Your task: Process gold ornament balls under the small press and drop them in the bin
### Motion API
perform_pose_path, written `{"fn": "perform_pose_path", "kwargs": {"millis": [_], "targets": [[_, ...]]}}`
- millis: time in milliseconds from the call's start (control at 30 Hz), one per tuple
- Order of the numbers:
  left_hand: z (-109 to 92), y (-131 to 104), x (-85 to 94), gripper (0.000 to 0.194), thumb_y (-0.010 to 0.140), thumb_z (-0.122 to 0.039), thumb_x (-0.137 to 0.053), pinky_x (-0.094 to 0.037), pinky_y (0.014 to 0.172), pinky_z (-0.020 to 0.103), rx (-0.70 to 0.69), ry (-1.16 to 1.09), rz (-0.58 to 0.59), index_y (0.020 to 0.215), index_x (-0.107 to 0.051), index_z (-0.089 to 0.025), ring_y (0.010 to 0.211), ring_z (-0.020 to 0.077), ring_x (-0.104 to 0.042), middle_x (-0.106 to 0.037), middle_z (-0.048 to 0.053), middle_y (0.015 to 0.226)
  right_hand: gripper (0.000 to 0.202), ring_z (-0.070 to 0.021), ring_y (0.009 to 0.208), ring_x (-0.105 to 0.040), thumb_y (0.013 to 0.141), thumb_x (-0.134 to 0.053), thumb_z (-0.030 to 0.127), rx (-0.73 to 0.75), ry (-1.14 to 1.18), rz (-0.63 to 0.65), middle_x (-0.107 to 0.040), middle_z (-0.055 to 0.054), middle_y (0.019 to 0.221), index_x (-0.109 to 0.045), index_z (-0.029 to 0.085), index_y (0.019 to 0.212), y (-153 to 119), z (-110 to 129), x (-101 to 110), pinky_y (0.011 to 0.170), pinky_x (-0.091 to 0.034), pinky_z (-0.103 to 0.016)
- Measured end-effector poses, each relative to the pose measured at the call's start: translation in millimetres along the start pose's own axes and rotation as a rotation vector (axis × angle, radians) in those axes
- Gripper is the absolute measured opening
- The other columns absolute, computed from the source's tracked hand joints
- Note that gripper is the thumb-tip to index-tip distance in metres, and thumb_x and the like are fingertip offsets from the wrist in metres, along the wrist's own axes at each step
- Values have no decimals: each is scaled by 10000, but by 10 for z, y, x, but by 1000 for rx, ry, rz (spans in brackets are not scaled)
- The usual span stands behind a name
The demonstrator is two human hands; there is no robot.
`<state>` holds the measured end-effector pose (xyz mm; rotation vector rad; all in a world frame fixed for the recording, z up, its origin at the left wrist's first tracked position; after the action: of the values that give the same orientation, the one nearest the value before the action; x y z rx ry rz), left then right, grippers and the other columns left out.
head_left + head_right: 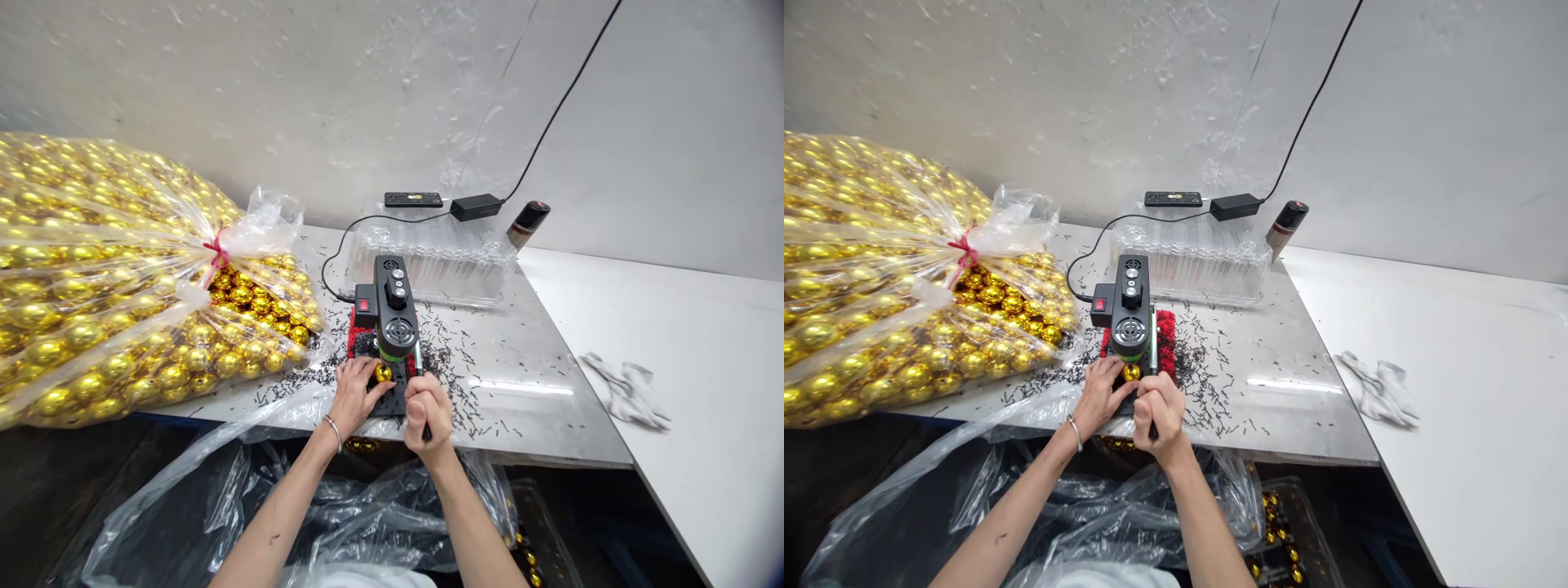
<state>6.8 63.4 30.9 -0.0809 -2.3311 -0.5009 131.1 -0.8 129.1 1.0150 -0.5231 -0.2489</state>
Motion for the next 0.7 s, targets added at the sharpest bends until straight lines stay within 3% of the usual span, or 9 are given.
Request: {"fn": "perform_pose_path", "kwargs": {"millis": [233, 400, 600, 700], "targets": [[-8, -13, -12, 330, 855, -403, -606, -367, 892, 404, -30, 57, -2, 1101, -619, -183, 1017, 264, -542, -636, 103, 1078, 286, -123, 645, -527, 964, -281, 239, 13, -9, -86, -476, 1, 710, -405, 212, 707, -202, -165, -90, 732, -488, -353], [-21, -25, -4, 316, 866, -380, -599, -390, 885, 402, -56, 89, -44, 1102, -613, -170, 998, 250, -556, -640, 100, 1060, 274, -126, 651, -538, 949, -316, 205, 102, -38, -27, -491, 1, 691, -431, 216, 701, -225, -143, -132, 728, -486, -334], [-37, 15, 13, 306, 852, -389, -617, -411, 890, 428, -21, 25, -56, 1087, -627, -192, 985, 248, -572, -649, 87, 1046, 260, -122, 618, -482, 901, -374, 104, -36, 33, -68, -477, -1, 661, -416, 207, 665, 158, 46, 50, 554, -398, -268], [-119, -162, 109, 326, 860, -390, -606, -415, 906, 441, -7, -28, -77, 1126, -610, -200, 1019, 256, -571, -642, 97, 1074, 281, -120, 642, -496, 897, -400, 88, -167, 57, -54, -488, -3, 667, -414, 201, 640, 399, 128, 133, 578, -391, -268]]}}
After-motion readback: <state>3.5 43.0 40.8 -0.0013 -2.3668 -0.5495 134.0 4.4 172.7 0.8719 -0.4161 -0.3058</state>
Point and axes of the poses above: each hand's wrist, its own y-axis towards the middle knuckle, its own x-axis out of the back of the hand, z = x × y, the point moved 6 cm from there along y, towards the middle knuckle
